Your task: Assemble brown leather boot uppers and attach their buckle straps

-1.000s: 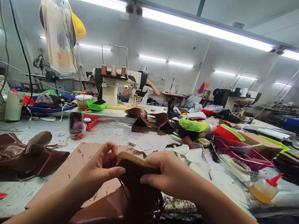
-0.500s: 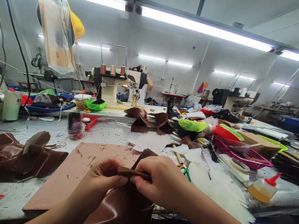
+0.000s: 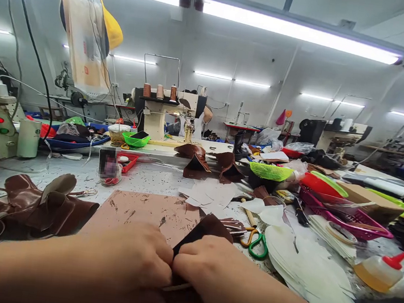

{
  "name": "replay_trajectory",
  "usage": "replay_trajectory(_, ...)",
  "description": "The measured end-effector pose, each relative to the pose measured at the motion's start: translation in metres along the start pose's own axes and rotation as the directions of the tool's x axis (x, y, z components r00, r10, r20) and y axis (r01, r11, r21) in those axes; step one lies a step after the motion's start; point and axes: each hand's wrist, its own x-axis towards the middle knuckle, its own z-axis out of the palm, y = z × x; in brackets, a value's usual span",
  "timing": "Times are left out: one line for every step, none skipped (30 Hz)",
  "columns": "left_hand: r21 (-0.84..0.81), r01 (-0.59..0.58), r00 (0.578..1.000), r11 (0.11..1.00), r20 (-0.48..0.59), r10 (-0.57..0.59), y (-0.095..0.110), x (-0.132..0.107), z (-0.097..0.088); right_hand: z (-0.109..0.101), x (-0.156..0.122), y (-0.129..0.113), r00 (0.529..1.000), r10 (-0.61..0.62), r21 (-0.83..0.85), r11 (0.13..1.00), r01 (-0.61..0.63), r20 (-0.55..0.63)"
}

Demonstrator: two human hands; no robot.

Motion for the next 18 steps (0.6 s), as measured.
replay_trajectory(0.050, -0.029, 1.000, 0.998, -0.008, 0.030, 0.002, -0.003, 0.000, 0.000, -0.001, -0.001, 0.999, -0.024, 0.028, 0.999, 0.023, 0.032)
replay_trajectory(0.083, -0.030, 0.999, 0.996, -0.007, 0.031, 0.004, -0.007, 0.001, 0.002, -0.002, 0.000, 0.999, -0.040, 0.049, 0.998, 0.038, 0.033)
replay_trajectory(0.095, -0.021, 1.000, 0.995, 0.015, 0.020, 0.005, -0.013, 0.003, 0.006, -0.004, 0.003, 0.997, -0.078, 0.061, 0.995, 0.078, 0.002)
replay_trajectory(0.093, 0.005, 0.999, 0.996, 0.042, -0.009, 0.005, -0.020, 0.005, 0.010, -0.007, 0.007, 0.989, -0.133, 0.058, 0.989, 0.136, -0.058)
replay_trajectory(0.089, 0.050, 0.997, 0.995, 0.057, -0.055, 0.005, -0.027, 0.007, 0.014, -0.010, 0.012, 0.972, -0.194, 0.042, 0.979, 0.201, -0.133)
replay_trajectory(0.086, 0.101, 0.993, 0.991, 0.058, -0.106, 0.005, -0.035, 0.008, 0.018, -0.013, 0.019, 0.946, -0.253, 0.018, 0.965, 0.261, -0.202)
replay_trajectory(0.076, 0.148, 0.987, 0.986, 0.048, -0.152, 0.004, -0.041, 0.010, 0.019, -0.015, 0.026, 0.925, -0.290, -0.003, 0.955, 0.298, -0.247)
replay_trajectory(0.058, 0.195, 0.980, 0.979, 0.026, -0.197, 0.003, -0.047, 0.011, 0.018, -0.016, 0.035, 0.915, -0.298, -0.017, 0.952, 0.305, -0.273)
replay_trajectory(0.024, 0.240, 0.971, 0.970, -0.003, -0.240, 0.001, -0.051, 0.010, 0.015, -0.014, 0.044, 0.917, -0.280, -0.027, 0.958, 0.285, -0.283)
replay_trajectory(-0.013, 0.289, 0.957, 0.957, -0.038, -0.289, -0.001, -0.052, 0.009, 0.011, -0.011, 0.054, 0.922, -0.248, -0.050, 0.968, 0.245, -0.298)
replay_trajectory(-0.054, 0.336, 0.938, 0.940, -0.073, -0.339, -0.005, -0.051, 0.006, 0.006, -0.006, 0.064, 0.909, -0.236, -0.092, 0.972, 0.217, -0.343)
replay_trajectory(-0.089, 0.388, 0.911, 0.918, -0.114, -0.396, -0.011, -0.046, 0.003, 0.001, 0.001, 0.073, 0.877, -0.231, -0.151, 0.971, 0.183, -0.422)
replay_trajectory(-0.119, 0.447, 0.873, 0.886, -0.158, -0.462, -0.017, -0.039, -0.001, -0.001, 0.009, 0.081, 0.805, -0.232, -0.226, 0.966, 0.125, -0.546)
replay_trajectory(-0.153, 0.504, 0.825, 0.850, -0.208, -0.526, -0.026, -0.030, -0.006, 0.000, 0.017, 0.085, 0.699, -0.225, -0.284, 0.958, 0.032, -0.679)
replay_trajectory(-0.204, 0.540, 0.780, 0.817, -0.245, -0.576, -0.035, -0.020, -0.010, 0.005, 0.023, 0.086, 0.578, -0.199, -0.297, 0.951, -0.080, -0.792)
replay_trajectory(-0.293, 0.573, 0.728, 0.765, -0.247, -0.640, -0.045, -0.009, -0.013, 0.015, 0.028, 0.082, 0.489, -0.156, -0.265, 0.950, -0.163, -0.858)
replay_trajectory(-0.405, 0.562, 0.689, 0.722, -0.255, -0.679, -0.055, 0.000, -0.016, 0.028, 0.030, 0.075, 0.500, -0.127, -0.227, 0.963, -0.144, -0.856)
replay_trajectory(-0.495, 0.523, 0.653, 0.693, -0.290, -0.700, -0.064, 0.008, -0.016, 0.045, 0.030, 0.066, 0.598, -0.084, -0.146, 0.988, -0.057, -0.797)
